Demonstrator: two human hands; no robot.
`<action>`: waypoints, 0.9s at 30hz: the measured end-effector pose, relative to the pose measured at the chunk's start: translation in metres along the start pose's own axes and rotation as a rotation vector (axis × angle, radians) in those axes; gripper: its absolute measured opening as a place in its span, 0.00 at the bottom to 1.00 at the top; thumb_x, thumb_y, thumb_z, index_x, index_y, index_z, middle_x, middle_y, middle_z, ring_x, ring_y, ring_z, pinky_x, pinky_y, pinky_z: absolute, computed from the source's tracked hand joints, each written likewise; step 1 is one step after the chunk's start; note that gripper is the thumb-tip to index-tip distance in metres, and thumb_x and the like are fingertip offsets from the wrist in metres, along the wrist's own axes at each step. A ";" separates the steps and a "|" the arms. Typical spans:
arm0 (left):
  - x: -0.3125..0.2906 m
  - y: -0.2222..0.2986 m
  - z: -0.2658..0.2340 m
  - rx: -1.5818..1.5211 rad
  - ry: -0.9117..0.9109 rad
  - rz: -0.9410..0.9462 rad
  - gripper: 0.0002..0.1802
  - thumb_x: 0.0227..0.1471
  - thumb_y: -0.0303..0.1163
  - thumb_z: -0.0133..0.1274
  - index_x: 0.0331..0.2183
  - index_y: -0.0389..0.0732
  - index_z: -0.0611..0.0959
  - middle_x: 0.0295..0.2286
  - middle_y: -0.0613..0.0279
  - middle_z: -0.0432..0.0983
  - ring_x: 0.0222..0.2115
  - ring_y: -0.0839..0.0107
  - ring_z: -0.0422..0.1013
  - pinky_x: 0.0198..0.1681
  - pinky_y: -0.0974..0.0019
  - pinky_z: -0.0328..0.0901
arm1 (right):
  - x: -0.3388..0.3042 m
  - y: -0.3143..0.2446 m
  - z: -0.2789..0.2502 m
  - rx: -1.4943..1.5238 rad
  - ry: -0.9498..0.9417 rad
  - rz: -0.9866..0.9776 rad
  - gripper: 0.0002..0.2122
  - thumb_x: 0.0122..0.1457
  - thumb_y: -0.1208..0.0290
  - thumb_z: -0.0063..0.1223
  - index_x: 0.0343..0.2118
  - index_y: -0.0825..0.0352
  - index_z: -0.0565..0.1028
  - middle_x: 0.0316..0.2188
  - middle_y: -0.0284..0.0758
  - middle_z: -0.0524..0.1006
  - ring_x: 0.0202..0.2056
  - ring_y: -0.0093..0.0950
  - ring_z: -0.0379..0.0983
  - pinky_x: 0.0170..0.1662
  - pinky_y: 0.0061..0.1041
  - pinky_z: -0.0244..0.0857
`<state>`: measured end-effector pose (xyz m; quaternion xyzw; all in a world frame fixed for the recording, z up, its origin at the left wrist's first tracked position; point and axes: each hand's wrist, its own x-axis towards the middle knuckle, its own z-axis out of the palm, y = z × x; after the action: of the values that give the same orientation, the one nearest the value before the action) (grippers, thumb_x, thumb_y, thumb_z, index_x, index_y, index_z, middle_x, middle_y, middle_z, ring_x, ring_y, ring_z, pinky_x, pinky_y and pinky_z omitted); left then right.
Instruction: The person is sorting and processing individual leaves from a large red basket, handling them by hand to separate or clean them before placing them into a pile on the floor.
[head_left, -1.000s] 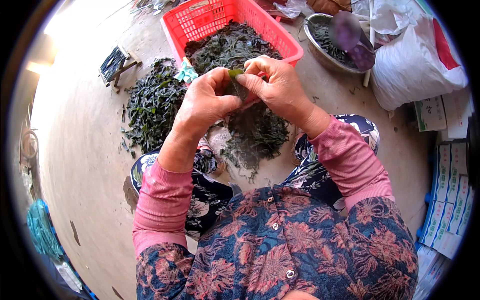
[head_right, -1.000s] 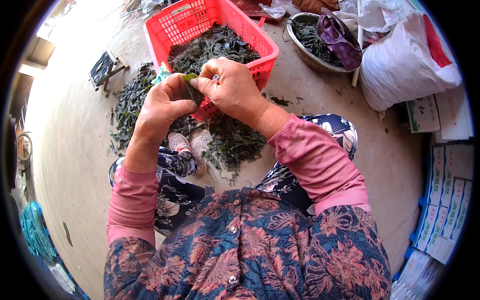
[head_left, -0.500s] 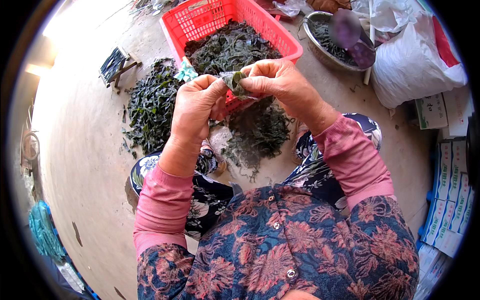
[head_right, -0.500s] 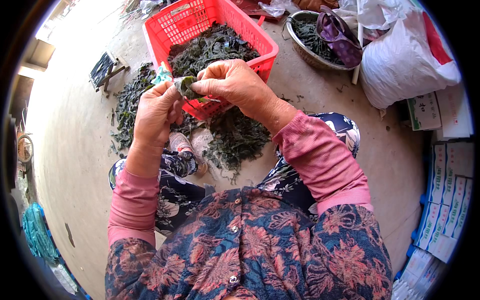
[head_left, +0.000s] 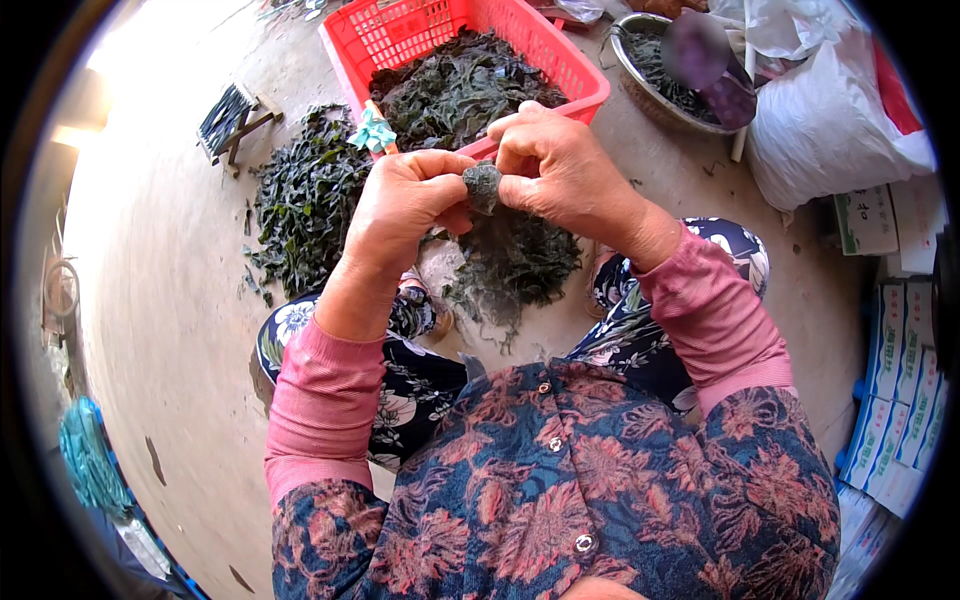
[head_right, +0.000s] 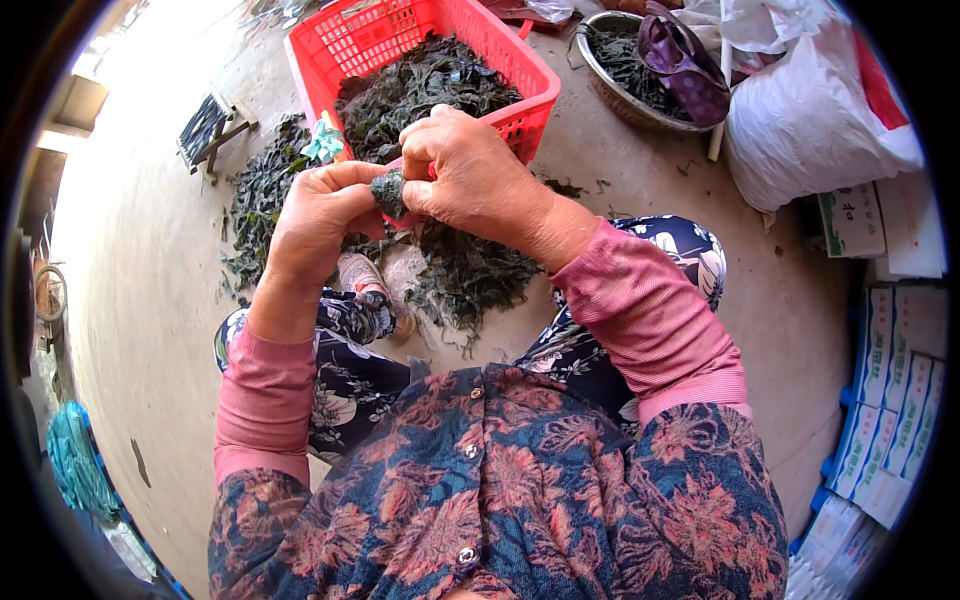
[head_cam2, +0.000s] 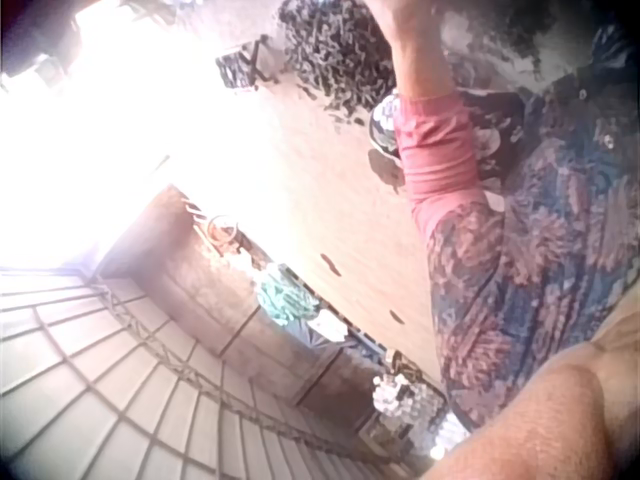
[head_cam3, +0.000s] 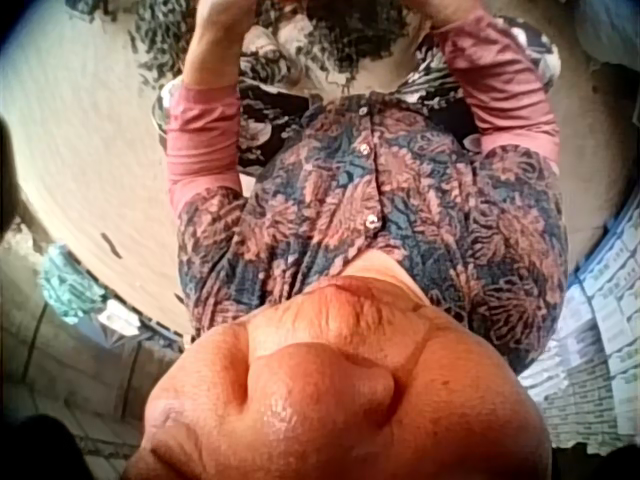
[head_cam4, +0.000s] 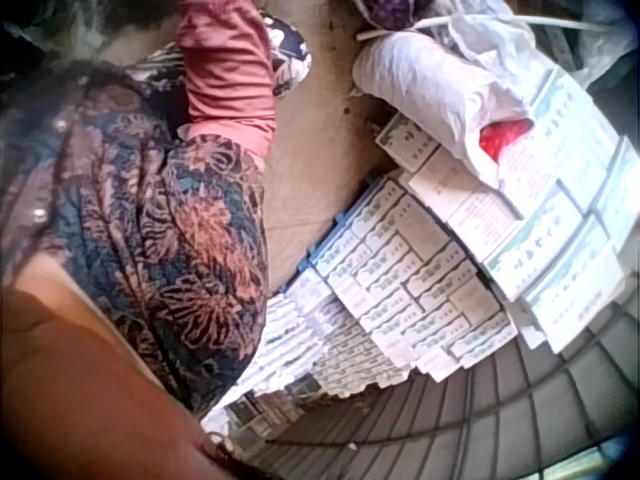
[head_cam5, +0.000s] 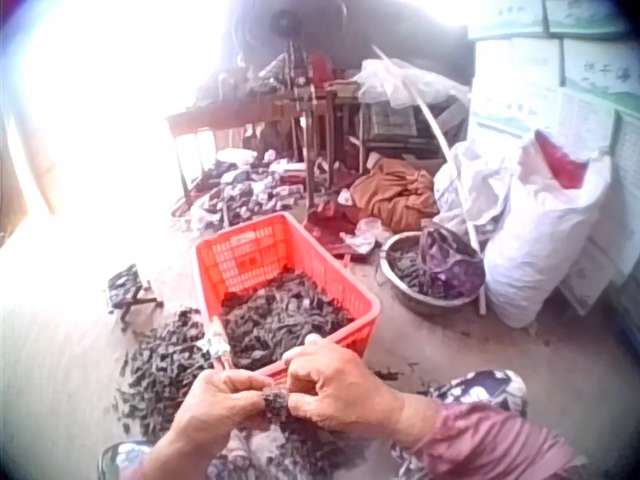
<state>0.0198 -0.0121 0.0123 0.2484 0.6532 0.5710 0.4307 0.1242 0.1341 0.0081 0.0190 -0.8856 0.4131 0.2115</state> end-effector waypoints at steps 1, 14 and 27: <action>0.002 -0.003 0.001 -0.005 0.020 0.005 0.09 0.40 0.25 0.49 0.28 0.33 0.79 0.19 0.65 0.74 0.16 0.81 0.67 0.19 0.80 0.63 | 0.000 0.000 0.000 0.011 -0.001 0.010 0.09 0.39 0.77 0.57 0.14 0.69 0.66 0.21 0.35 0.69 0.35 0.30 0.67 0.35 0.24 0.60; 0.012 -0.005 -0.029 0.146 0.332 0.118 0.10 0.39 0.21 0.46 0.29 0.33 0.76 0.18 0.64 0.72 0.16 0.80 0.69 0.17 0.81 0.62 | -0.007 0.004 -0.009 0.307 0.297 0.177 0.09 0.42 0.72 0.59 0.16 0.71 0.71 0.25 0.36 0.73 0.32 0.22 0.68 0.33 0.21 0.61; -0.015 0.019 -0.065 -0.460 0.143 0.151 0.08 0.43 0.21 0.41 0.30 0.35 0.73 0.21 0.54 0.72 0.18 0.74 0.69 0.24 0.70 0.66 | -0.003 0.022 0.018 0.699 -0.148 0.477 0.16 0.48 0.73 0.53 0.40 0.73 0.67 0.35 0.34 0.71 0.37 0.21 0.67 0.43 0.21 0.61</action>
<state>-0.0311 -0.0549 0.0336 0.1509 0.5146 0.7512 0.3848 0.1157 0.1350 -0.0190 -0.0863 -0.6847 0.7232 0.0270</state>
